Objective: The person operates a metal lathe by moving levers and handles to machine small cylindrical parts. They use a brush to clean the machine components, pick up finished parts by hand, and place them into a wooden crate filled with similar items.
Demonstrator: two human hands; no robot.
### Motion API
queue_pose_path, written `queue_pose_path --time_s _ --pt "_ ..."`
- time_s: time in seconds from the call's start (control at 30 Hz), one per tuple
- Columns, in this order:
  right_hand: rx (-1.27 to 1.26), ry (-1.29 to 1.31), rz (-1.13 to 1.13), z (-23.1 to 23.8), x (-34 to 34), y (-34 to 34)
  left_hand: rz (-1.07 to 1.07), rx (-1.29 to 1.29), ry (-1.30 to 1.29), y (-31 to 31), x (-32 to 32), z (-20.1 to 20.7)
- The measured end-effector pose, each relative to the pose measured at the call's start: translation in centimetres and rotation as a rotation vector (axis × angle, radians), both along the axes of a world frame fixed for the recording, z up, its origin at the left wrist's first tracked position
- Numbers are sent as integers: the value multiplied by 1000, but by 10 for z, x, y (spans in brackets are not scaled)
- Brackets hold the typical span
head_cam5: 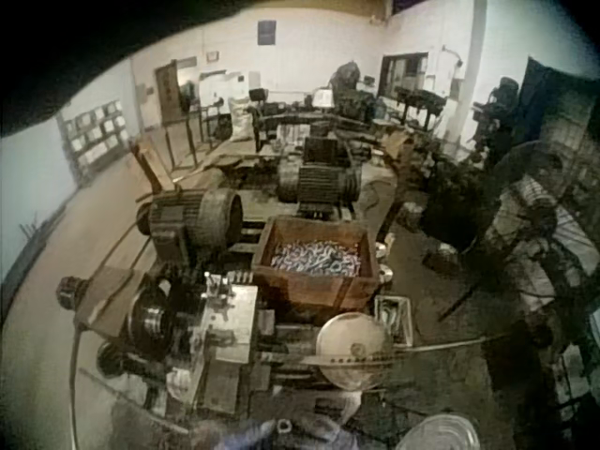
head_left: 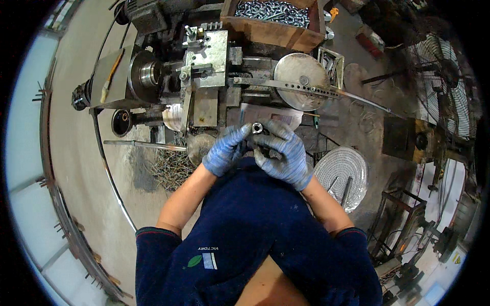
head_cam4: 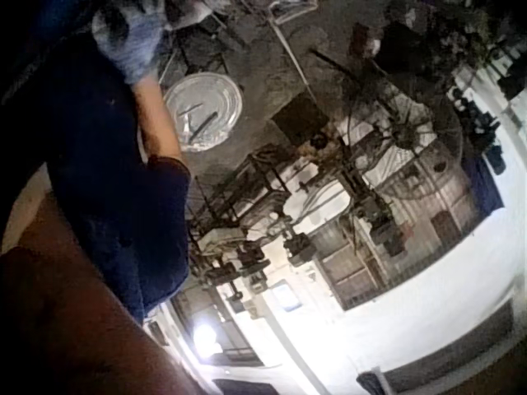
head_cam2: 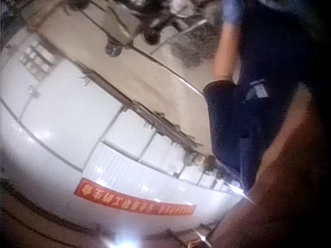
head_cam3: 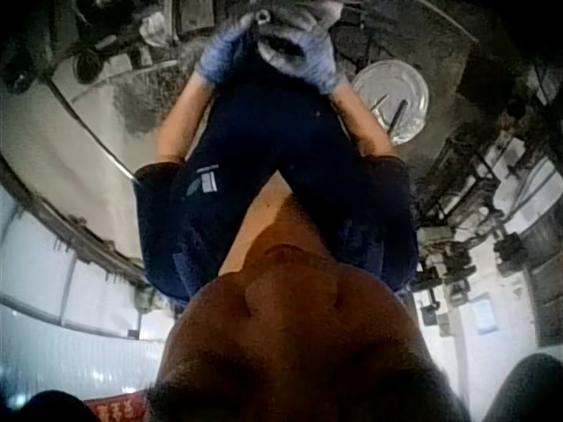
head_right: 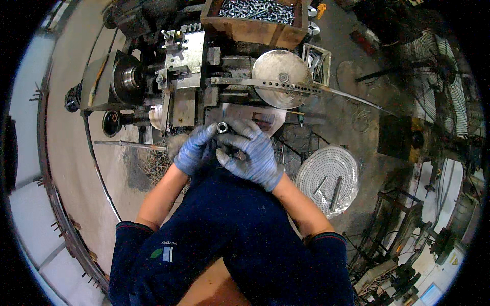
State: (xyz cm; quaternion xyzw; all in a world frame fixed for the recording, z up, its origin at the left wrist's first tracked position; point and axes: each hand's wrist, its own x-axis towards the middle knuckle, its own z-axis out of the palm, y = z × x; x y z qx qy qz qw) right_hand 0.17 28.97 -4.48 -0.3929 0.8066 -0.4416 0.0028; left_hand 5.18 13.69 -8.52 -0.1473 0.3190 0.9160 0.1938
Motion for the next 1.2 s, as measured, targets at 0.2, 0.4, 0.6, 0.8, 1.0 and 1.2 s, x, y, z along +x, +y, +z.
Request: queue_pose_path --time_s 0.2,0.4,0.6,0.8,1.0,1.2 --pt "-4 -11 -6 -2 -4 -2 18 -23 -16 -1 -5 -2" --pt "3 -20 -36 0 -3 -5 62 12 -42 0 -7 -2" --pt "9 -4 -67 0 1 -7 53 64 -34 -1 -3 -18" --pt "22 28 -95 3 5 -4 25 287 -70 6 -4 -1" --pt "-13 -30 -191 6 11 9 0 364 -107 21 -10 -7" --pt "-123 -258 -454 -29 32 84 71 -11 -200 44 -22 16"
